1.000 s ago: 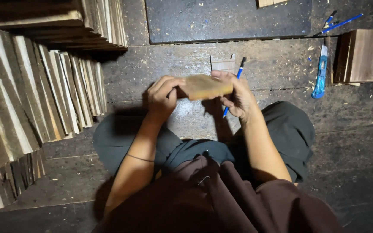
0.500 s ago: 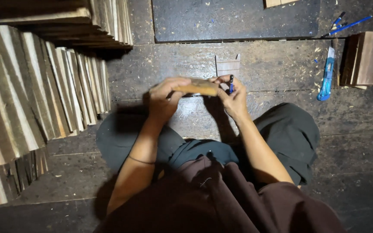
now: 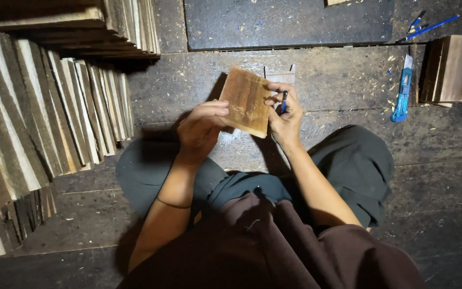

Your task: The person sits on the floor and uses a blue pen to mark lines on small rectangular wooden pieces. They repeatedly pick up a piece, draw lines, and place it back down, handling the wood one at a time.

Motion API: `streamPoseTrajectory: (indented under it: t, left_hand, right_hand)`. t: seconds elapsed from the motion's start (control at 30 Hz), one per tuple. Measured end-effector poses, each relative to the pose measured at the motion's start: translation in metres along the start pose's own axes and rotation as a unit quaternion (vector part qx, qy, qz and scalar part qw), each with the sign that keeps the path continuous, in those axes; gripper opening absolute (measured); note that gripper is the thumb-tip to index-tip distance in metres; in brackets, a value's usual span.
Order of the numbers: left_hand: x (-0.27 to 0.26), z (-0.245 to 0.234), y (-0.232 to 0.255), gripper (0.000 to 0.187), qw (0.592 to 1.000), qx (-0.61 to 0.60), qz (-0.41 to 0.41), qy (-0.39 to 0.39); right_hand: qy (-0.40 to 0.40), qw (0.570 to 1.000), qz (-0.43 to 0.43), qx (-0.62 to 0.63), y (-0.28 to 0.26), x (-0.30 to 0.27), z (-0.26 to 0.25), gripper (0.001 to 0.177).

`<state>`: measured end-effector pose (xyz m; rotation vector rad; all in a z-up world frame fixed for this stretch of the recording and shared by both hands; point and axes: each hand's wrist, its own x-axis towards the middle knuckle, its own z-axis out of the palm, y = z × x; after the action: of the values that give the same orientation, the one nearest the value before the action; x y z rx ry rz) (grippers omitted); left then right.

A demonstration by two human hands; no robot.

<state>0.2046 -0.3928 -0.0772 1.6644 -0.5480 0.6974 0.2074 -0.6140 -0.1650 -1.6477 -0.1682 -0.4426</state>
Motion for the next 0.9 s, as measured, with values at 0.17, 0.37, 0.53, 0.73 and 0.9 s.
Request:
streamPoseTrajectory:
  t: [0.17,0.37,0.53,0.73,0.9]
  left_hand:
    - [-0.018,0.003,-0.027,0.019,0.983,0.088,-0.161,0.017]
    - [-0.044,0.005,-0.059,0.07,0.904,0.177,-0.366,-0.134]
    - [-0.07,0.016,-0.072,0.103,0.839,0.274,-0.356,-0.308]
    - [-0.06,0.028,-0.066,0.121,0.79,0.355,-0.327,-0.377]
    - [-0.057,0.028,-0.073,0.118,0.794,0.341,-0.339,-0.372]
  right_hand:
    - [-0.049,0.988,0.142,0.02,0.016,-0.025,0.005,0.026]
    - [-0.05,0.908,0.404,0.094,0.037,-0.034,0.023,0.047]
    - [-0.005,0.903,0.426,0.058,0.06,-0.028,0.032,0.05]
    - [-0.044,0.913,0.319,-0.251,0.046,-0.021,0.035,0.044]
    - [-0.052,0.897,0.178,-0.401,0.014,-0.013,0.016,0.036]
